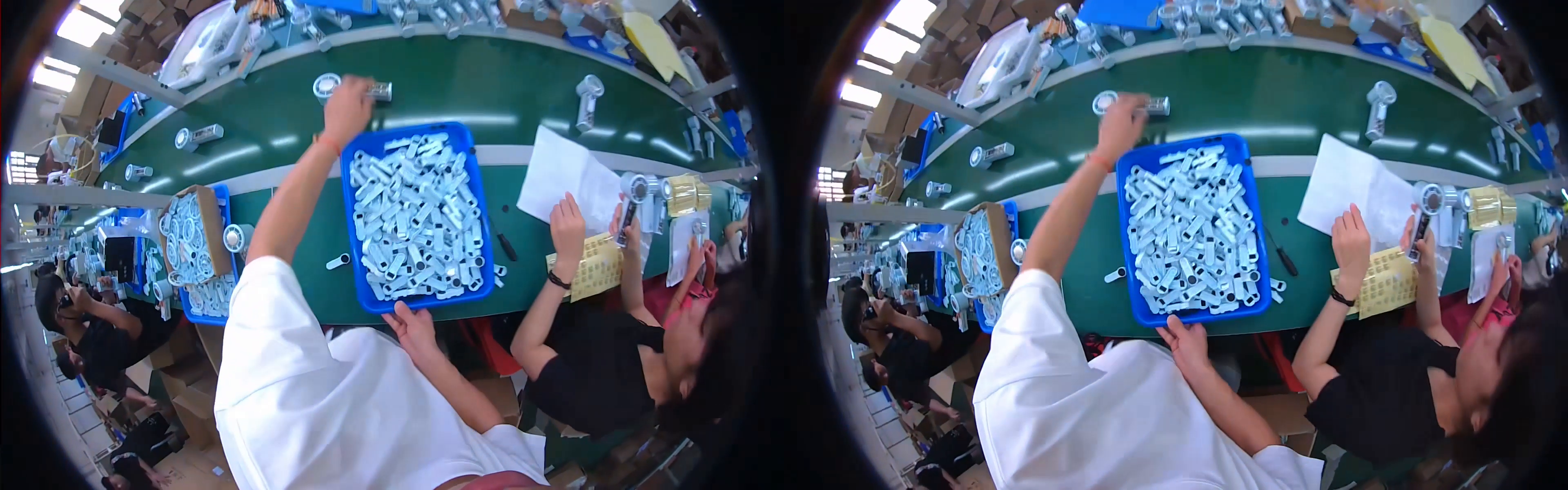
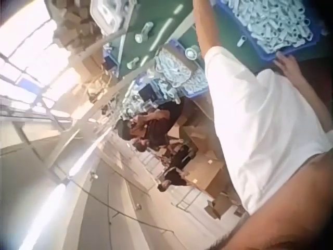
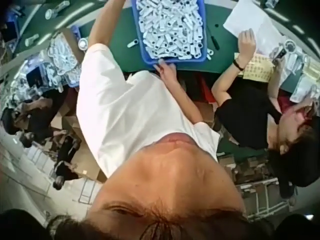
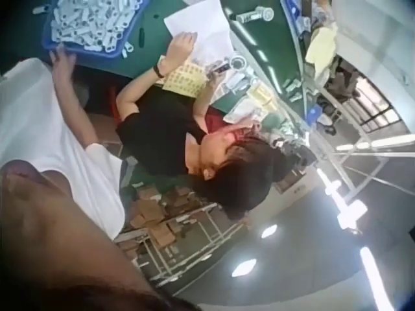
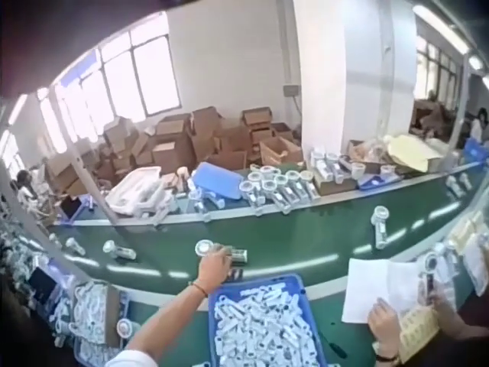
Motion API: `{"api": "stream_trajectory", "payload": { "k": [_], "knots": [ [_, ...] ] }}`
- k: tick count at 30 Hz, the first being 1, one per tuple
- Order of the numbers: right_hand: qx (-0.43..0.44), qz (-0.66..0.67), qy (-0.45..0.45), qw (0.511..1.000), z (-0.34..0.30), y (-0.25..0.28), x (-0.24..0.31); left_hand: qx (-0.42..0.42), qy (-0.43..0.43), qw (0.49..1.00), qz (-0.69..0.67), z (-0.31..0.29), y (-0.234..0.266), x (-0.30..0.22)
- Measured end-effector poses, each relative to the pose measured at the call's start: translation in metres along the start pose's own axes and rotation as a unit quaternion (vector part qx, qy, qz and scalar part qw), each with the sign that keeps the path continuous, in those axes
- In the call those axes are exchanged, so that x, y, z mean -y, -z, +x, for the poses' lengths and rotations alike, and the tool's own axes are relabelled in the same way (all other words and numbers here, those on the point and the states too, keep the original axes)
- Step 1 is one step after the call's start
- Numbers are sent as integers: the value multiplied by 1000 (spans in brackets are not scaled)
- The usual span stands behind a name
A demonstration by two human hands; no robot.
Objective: Assembling the outer casing and internal components of small handheld electric fans.
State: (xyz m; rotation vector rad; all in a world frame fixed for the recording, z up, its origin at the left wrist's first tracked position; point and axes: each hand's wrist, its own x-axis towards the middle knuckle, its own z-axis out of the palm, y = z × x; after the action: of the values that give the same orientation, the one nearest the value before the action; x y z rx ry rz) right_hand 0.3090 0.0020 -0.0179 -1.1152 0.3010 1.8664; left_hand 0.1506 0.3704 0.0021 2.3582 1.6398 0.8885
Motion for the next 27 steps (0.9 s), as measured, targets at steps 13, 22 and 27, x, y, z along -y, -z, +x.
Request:
{"api": "stream_trajectory", "payload": {
  "k": [13,22,27],
  "knots": [
    [51,-446,168,878,-33,25,16,58,84,991,82,13,14,31],
    [48,-580,614,533,-34,-77,-21,257,-19,940,225,-148,118,3],
    [-42,-743,628,227,59,-156,48,179,-141,966,125,-172,98,16]
  ]
}}
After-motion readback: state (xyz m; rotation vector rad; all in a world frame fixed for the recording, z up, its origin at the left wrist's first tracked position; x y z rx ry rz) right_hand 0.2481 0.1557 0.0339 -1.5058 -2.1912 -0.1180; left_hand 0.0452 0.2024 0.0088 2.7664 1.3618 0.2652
